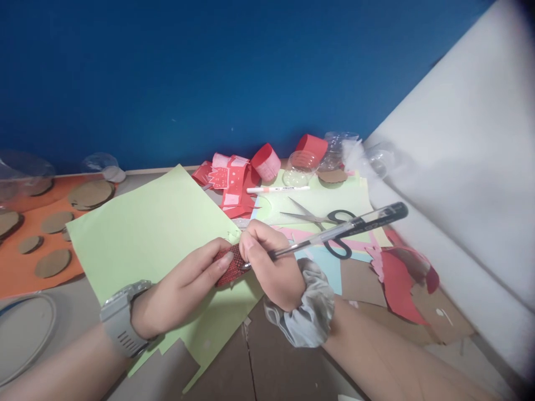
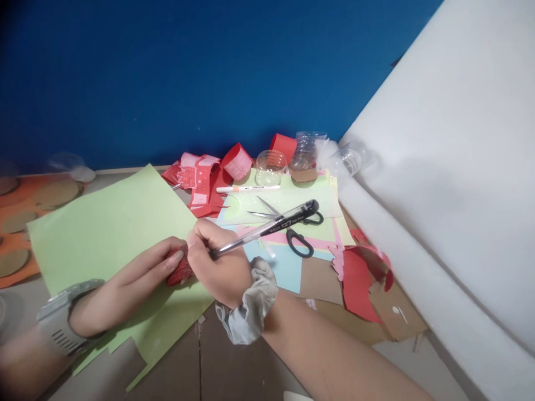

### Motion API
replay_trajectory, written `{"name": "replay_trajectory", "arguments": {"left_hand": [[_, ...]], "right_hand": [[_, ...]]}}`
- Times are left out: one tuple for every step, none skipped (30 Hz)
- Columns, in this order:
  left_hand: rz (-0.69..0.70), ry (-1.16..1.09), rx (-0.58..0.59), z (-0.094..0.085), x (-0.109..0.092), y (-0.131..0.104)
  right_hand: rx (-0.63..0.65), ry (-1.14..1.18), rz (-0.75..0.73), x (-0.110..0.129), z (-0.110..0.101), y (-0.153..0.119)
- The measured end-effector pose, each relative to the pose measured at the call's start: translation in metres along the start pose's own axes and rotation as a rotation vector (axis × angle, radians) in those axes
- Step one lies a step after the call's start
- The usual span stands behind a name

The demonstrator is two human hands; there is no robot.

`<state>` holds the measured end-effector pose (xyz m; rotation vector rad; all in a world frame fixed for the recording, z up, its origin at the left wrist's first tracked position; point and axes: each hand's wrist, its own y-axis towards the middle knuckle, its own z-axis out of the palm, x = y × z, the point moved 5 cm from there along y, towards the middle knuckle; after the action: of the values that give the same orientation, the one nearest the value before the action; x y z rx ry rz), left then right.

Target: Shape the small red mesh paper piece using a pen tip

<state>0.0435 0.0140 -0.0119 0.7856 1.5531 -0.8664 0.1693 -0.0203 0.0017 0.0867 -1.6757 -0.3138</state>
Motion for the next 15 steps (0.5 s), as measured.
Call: {"name": "replay_trajectory", "arguments": {"left_hand": [[0.001,0.002,0.004,0.0,0.0004,0.0],[0.001,0.003,0.006,-0.0001,0.0008,0.0001],[-0.001,0.004,0.01,-0.0002,0.0012,0.0002],[-0.004,0.003,0.011,-0.0002,0.0015,0.0002],[-0.006,0.001,0.011,-0.0003,0.0016,0.0002],[-0.01,0.0,0.012,-0.0003,0.0016,0.0001],[-0.009,-0.001,0.012,-0.0003,0.0013,-0.0001],[-0.008,0.001,0.011,-0.0003,0.001,-0.0002],[-0.008,0.007,0.012,-0.0003,0.0008,-0.0004],[-0.007,0.011,0.01,-0.0003,0.0007,-0.0006],[-0.01,0.013,0.011,-0.0003,0.0008,-0.0008],[-0.011,0.013,0.016,0.0,0.0009,-0.0008],[-0.016,0.01,0.011,-0.0002,0.0014,-0.0007],[-0.015,0.011,0.017,0.0002,0.0016,-0.0005],[-0.022,0.015,0.012,0.0,0.0022,-0.0001]], "right_hand": [[0.003,-0.002,0.001,0.0001,0.0,-0.0001],[0.007,-0.003,0.001,0.0003,0.0001,-0.0002],[0.012,-0.005,0.001,0.0003,0.0003,-0.0003],[0.014,-0.006,0.001,0.0003,0.0003,-0.0004],[0.016,-0.004,0.0,0.0001,0.0003,-0.0005],[0.016,-0.002,-0.001,-0.0001,0.0002,-0.0005],[0.015,0.0,-0.002,-0.0005,0.0001,-0.0006],[0.013,0.002,-0.003,-0.0008,-0.0002,-0.0005],[0.009,0.004,-0.004,-0.0012,-0.0005,-0.0004],[0.007,0.006,-0.006,-0.0013,-0.0007,-0.0003],[0.007,0.009,-0.009,-0.0012,-0.0008,-0.0001],[0.008,0.012,-0.013,-0.001,-0.0007,0.0001],[0.01,0.013,-0.016,-0.0006,-0.0006,0.0004],[0.013,0.015,-0.02,-0.0001,-0.0003,0.0006],[0.017,0.015,-0.024,0.0004,0.0001,0.0008]]}}
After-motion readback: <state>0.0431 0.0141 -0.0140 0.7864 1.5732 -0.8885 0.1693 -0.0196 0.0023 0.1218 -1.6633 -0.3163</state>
